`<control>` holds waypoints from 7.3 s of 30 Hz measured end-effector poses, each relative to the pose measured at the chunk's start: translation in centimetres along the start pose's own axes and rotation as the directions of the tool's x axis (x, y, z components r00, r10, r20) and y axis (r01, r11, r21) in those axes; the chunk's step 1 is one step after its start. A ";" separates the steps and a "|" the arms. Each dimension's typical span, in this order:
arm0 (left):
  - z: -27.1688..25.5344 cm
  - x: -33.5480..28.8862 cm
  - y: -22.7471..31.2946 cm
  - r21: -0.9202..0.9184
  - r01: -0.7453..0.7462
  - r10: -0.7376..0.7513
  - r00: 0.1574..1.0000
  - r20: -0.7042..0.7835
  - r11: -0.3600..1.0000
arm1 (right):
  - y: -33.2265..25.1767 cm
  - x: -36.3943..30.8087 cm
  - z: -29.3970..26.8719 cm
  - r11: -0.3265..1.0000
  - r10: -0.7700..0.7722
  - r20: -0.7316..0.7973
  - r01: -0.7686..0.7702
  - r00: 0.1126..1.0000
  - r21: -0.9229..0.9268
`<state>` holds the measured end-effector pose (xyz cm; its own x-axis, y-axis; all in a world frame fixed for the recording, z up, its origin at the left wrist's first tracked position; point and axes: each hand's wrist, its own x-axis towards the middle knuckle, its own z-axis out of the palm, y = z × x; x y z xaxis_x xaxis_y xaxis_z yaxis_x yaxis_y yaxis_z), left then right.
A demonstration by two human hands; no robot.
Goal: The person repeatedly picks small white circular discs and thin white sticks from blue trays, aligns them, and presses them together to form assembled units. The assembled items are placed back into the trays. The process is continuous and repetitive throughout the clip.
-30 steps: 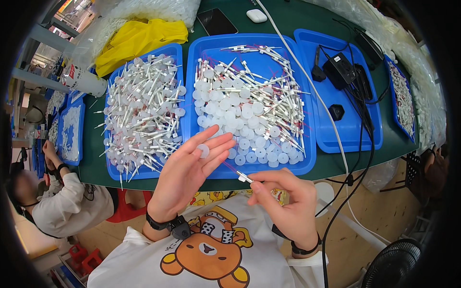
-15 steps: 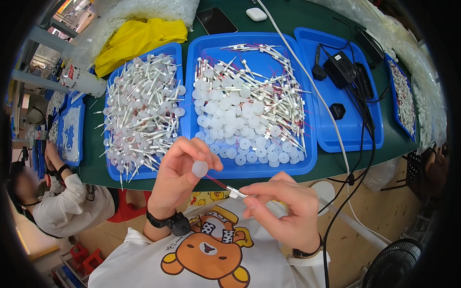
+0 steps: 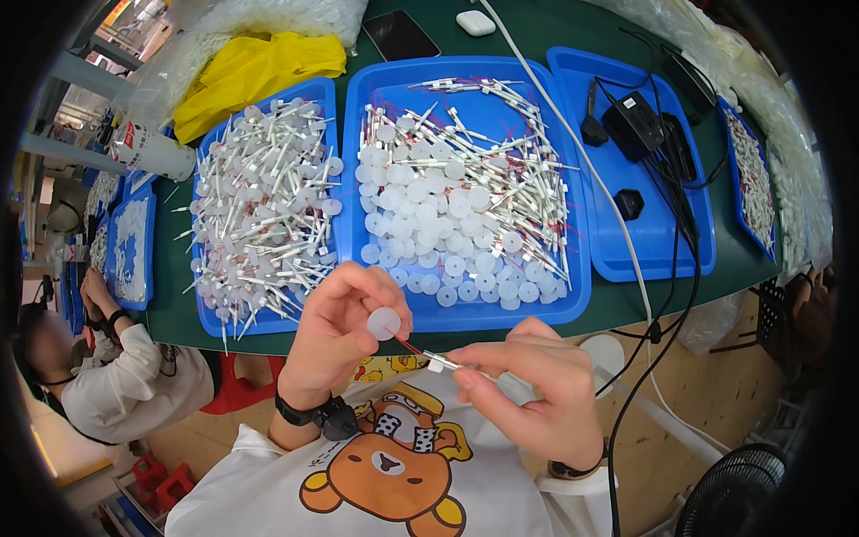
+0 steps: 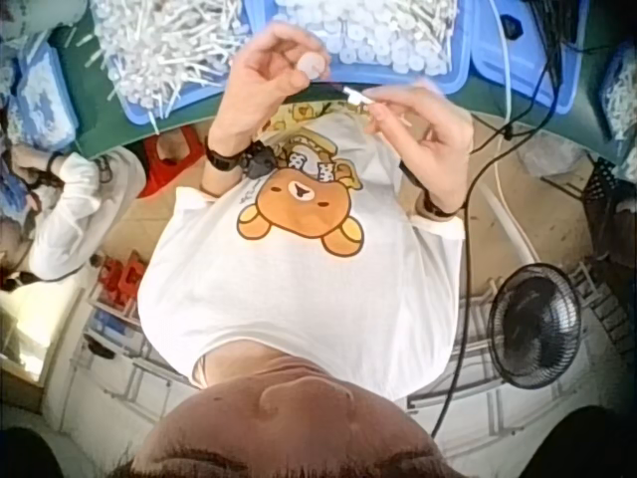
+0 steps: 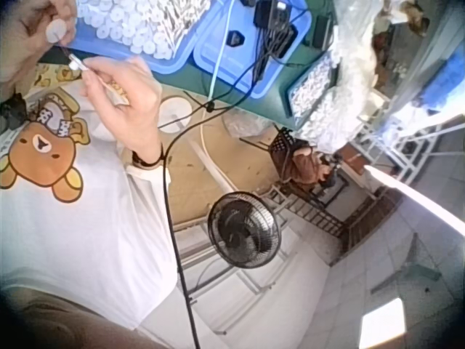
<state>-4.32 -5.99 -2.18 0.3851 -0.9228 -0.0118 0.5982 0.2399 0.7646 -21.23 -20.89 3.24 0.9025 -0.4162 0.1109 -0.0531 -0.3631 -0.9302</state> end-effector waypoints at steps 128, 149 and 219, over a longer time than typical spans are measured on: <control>-0.1 1.5 -1.6 0.997 0.000 0.271 0.963 -0.019 0.072 | 6.9 2.6 -0.3 0.763 0.153 -0.335 -0.326 0.930 -0.558; -0.8 -0.3 0.0 0.465 0.015 0.077 0.981 -0.178 0.885 | 5.5 1.6 -0.5 0.878 0.077 -0.426 -0.263 0.902 -0.399; 0.0 -0.7 1.3 0.042 0.158 -0.151 0.980 -0.131 0.987 | 2.0 0.7 2.5 0.922 -0.312 -0.242 0.232 0.919 -0.309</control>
<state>-3.84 -5.00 -1.22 0.3787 -0.9011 -0.2112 0.6213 0.0783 0.7796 -19.65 -19.84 0.59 0.7419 -0.4711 0.4771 0.0285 -0.6888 -0.7244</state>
